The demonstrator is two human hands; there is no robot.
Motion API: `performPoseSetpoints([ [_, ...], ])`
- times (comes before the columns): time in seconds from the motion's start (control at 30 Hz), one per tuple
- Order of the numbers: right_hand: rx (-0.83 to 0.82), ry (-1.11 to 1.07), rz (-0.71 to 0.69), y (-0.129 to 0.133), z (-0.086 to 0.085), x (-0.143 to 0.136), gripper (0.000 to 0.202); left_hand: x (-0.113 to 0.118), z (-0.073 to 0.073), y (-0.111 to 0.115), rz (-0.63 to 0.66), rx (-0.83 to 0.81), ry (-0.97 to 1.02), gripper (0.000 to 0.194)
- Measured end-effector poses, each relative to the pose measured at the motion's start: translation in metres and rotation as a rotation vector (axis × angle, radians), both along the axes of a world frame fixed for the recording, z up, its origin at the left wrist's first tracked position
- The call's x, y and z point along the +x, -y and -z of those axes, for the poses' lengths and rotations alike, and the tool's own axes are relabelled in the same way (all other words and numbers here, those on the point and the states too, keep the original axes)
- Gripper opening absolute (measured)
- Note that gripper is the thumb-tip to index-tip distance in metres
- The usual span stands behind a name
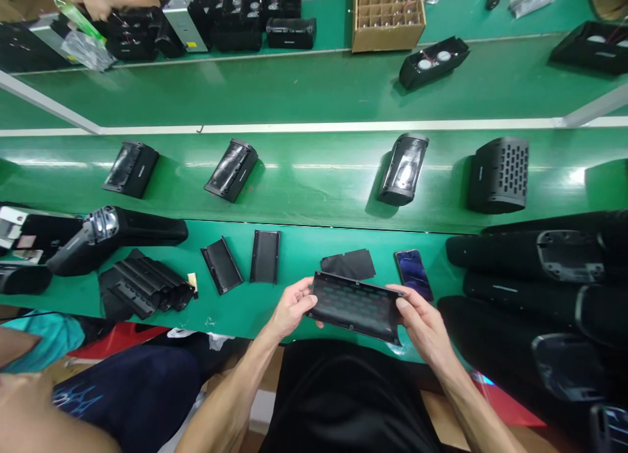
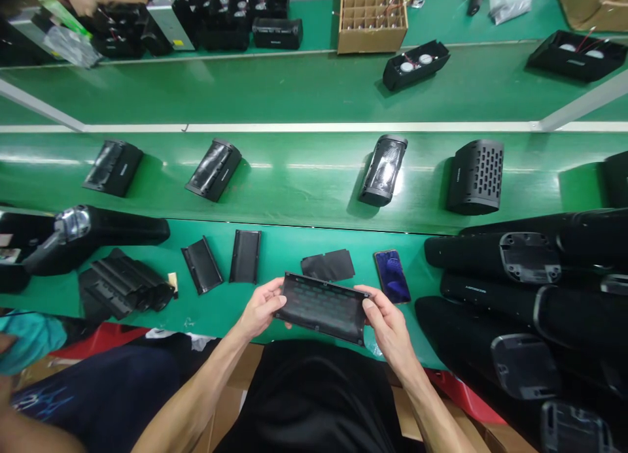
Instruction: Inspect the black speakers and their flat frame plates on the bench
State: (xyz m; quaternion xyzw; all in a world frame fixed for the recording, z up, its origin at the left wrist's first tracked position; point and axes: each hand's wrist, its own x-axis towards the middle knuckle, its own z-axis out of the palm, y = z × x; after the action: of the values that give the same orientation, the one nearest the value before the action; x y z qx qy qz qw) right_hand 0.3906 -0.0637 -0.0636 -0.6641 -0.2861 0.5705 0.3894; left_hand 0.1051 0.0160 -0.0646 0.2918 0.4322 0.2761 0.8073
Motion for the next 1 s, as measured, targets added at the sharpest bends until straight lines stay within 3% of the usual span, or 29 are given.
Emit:
performPoseSetpoints([
  [0.6,-0.038,-0.072,0.039,-0.006,-0.004,-0.004,0.047,0.001,0.002,-0.001,-0.055,-0.020,0.062,0.051],
  [0.77,-0.030,-0.138,0.150,-0.018,-0.011,-0.011,0.047,0.002,0.007,-0.001,-0.138,0.001,0.259,0.082],
  [0.87,0.007,-0.168,0.184,-0.030,-0.015,-0.017,0.045,0.011,0.008,-0.003,-0.161,0.011,0.317,0.097],
  [1.0,0.069,-0.258,0.215,-0.041,-0.015,-0.036,0.033,0.036,0.012,-0.005,-0.144,0.043,0.373,0.085],
])
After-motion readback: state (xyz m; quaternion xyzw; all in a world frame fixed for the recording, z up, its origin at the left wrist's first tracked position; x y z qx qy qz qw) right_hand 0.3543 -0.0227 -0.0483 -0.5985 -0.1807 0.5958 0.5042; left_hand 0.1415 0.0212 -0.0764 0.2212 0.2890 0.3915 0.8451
